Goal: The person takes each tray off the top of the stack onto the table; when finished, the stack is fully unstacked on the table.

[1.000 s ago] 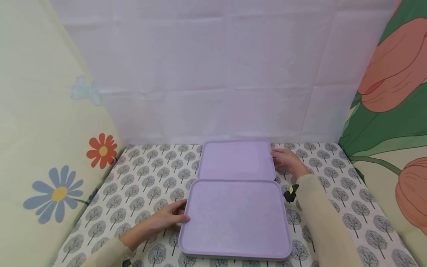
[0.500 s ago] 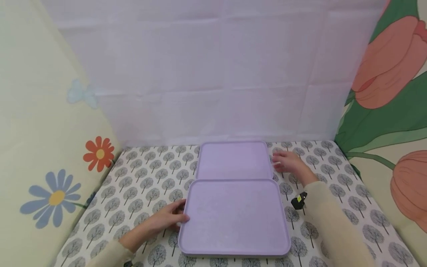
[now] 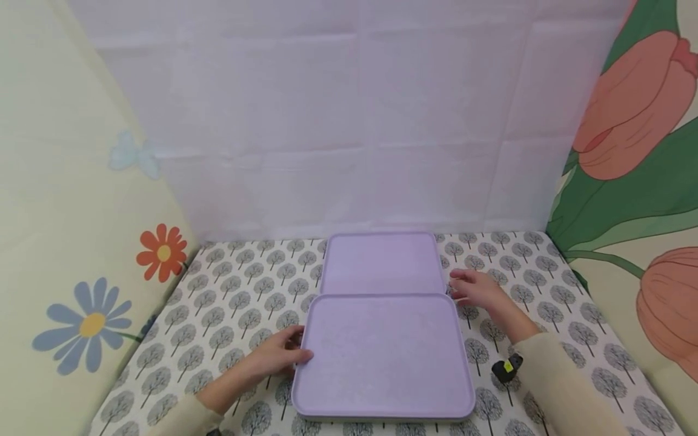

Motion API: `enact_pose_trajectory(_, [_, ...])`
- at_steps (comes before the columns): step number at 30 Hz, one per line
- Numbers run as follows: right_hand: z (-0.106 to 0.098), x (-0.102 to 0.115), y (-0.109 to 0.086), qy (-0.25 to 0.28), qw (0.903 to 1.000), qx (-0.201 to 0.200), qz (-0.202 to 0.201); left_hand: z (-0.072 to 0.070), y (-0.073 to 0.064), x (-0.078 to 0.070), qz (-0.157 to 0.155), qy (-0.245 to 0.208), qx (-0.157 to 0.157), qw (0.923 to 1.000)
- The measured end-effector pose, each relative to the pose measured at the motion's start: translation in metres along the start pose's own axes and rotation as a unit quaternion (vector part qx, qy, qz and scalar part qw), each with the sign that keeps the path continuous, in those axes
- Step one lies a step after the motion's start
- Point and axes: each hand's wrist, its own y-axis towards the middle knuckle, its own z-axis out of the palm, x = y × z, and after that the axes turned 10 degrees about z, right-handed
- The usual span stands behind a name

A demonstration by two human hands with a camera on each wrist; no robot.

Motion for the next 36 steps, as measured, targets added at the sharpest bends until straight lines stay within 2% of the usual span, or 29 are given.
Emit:
enact_pose_trajectory(7, [0.012, -0.01, -0.023, -0.011, 0.9996, -0.017, 0.017, 0.003, 0.0, -0.004, 0.001, 0.035, -0.022, 0.9991])
enact_pose_trajectory(11, [0.018, -0.018, -0.035, -0.003, 0.9996, -0.026, 0.012, 0.003, -0.001, -0.005, 0.008, 0.046, -0.031, 0.9985])
enact_pose_trajectory(17, [0.026, -0.028, -0.053, 0.0, 0.9996, -0.027, 0.002, 0.004, -0.002, -0.005, 0.015, 0.038, -0.035, 0.9986])
enact_pose_trajectory(23, [0.035, -0.035, -0.064, -0.019, 0.9984, -0.046, 0.025, 0.005, -0.002, -0.007, 0.009, 0.038, -0.038, 0.9985])
enact_pose_trajectory(29, [0.04, -0.038, -0.073, -0.027, 0.9975, -0.045, 0.046, 0.005, -0.002, -0.007, 0.001, 0.041, -0.042, 0.9983])
enact_pose_trajectory(36, [0.046, -0.042, -0.08, -0.034, 0.9966, -0.063, 0.041, 0.005, -0.002, -0.007, -0.005, 0.028, -0.039, 0.9988])
